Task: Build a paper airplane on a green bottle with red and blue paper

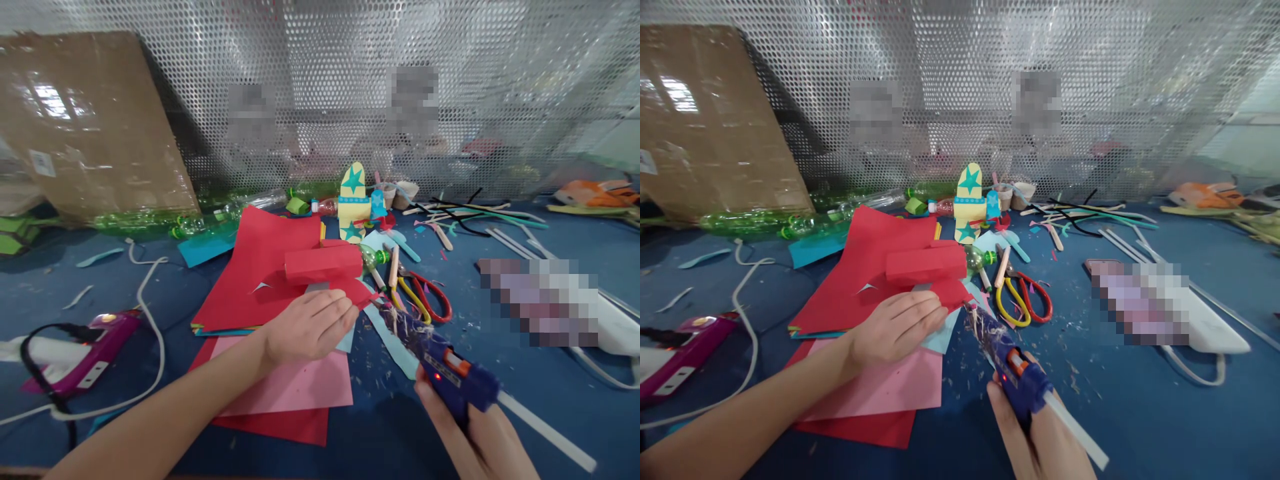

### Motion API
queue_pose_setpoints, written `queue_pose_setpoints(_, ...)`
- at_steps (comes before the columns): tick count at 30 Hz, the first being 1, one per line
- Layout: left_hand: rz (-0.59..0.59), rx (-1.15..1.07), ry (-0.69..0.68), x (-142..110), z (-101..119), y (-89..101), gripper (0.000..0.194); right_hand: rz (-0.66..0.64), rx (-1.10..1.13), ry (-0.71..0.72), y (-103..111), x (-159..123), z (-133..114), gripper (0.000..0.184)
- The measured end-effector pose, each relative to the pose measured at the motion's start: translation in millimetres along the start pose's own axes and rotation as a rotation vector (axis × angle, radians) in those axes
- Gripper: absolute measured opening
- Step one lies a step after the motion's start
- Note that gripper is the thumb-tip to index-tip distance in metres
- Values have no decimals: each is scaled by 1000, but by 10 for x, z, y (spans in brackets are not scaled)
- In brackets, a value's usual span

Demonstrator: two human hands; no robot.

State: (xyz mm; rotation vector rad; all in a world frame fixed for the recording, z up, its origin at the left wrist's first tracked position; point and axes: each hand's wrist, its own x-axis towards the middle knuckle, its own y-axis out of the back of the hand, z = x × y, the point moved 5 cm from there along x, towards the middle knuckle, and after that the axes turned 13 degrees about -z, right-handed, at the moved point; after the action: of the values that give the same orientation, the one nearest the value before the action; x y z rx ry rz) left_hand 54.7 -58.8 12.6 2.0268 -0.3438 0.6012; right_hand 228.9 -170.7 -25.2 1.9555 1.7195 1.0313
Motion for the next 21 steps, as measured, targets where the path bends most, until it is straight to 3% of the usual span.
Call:
queue_pose_setpoints(5, 24, 12, 8, 14, -1, 13, 7, -16, -125, 14, -9, -7, 144, 37)
queue_pose_setpoints(10, 14, 7, -8, 5, 6, 3, 6, -36, -162, -42, -49, -2, 98, 42)
queue_pose_setpoints(15, -1, 14, -8, -14, 8, -17, 6, -39, -112, 7, -7, 23, 15, 42)
queue_pose_setpoints(21, 1, 15, -15, 6, 19, -13, 7, -81, -203, 13, -73, 0, 108, 39)
